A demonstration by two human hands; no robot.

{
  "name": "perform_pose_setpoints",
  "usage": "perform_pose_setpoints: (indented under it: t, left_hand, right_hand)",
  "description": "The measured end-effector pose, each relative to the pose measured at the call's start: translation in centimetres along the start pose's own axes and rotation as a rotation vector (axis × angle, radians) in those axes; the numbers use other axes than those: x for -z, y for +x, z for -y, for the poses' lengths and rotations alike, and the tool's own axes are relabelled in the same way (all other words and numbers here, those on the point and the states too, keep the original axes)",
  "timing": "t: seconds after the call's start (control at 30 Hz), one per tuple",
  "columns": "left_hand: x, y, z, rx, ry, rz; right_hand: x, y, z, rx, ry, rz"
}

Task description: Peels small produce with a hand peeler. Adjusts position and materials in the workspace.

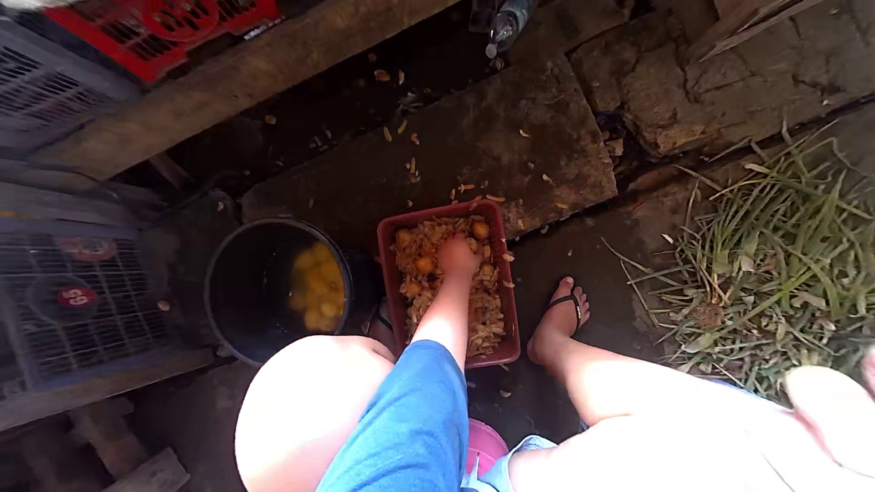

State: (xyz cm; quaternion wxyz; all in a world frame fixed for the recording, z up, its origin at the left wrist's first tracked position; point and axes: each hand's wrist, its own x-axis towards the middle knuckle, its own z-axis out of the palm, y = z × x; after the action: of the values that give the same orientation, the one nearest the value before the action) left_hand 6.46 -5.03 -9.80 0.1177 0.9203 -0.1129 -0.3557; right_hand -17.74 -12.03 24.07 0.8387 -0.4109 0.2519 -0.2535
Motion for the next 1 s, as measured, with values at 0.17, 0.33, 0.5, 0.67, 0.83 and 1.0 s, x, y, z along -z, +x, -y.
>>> perform_pose_setpoints:
  t: [0.17, 0.33, 0.5, 0.67, 0.83, 1.0]
  left_hand:
    - [4.7, -3.7, 1.0, -0.081, -0.488, -0.021]
    - [12.6, -9.3, 0.0, -0.42, -0.881, 0.028]
    - [19.9, -20.4, 0.5, -0.775, -1.128, 0.138]
    - [21.7, -27.5, 3.0, -0.827, -1.204, 0.134]
    - [20.1, -30.8, 4.4, -0.857, -1.141, 0.027]
    - [19.7, -30.1, 5.4, -1.091, -1.178, 0.159]
  right_hand:
    - [-2.5, -0.1, -1.1, 0.039, 0.094, 0.054]
    - [-5.6, -0.1, -2.3, 0.046, 0.032, 0.032]
    - [-7.7, 0.0, -3.6, 0.042, 0.028, 0.037]
    - [-8.3, 0.8, -5.6, 0.117, -0.229, 0.148]
    - [-9.4, -0.5, -7.0, 0.06, -0.462, 0.315]
    - [-8.3, -1.0, -7.0, -0.011, -0.276, 0.404]
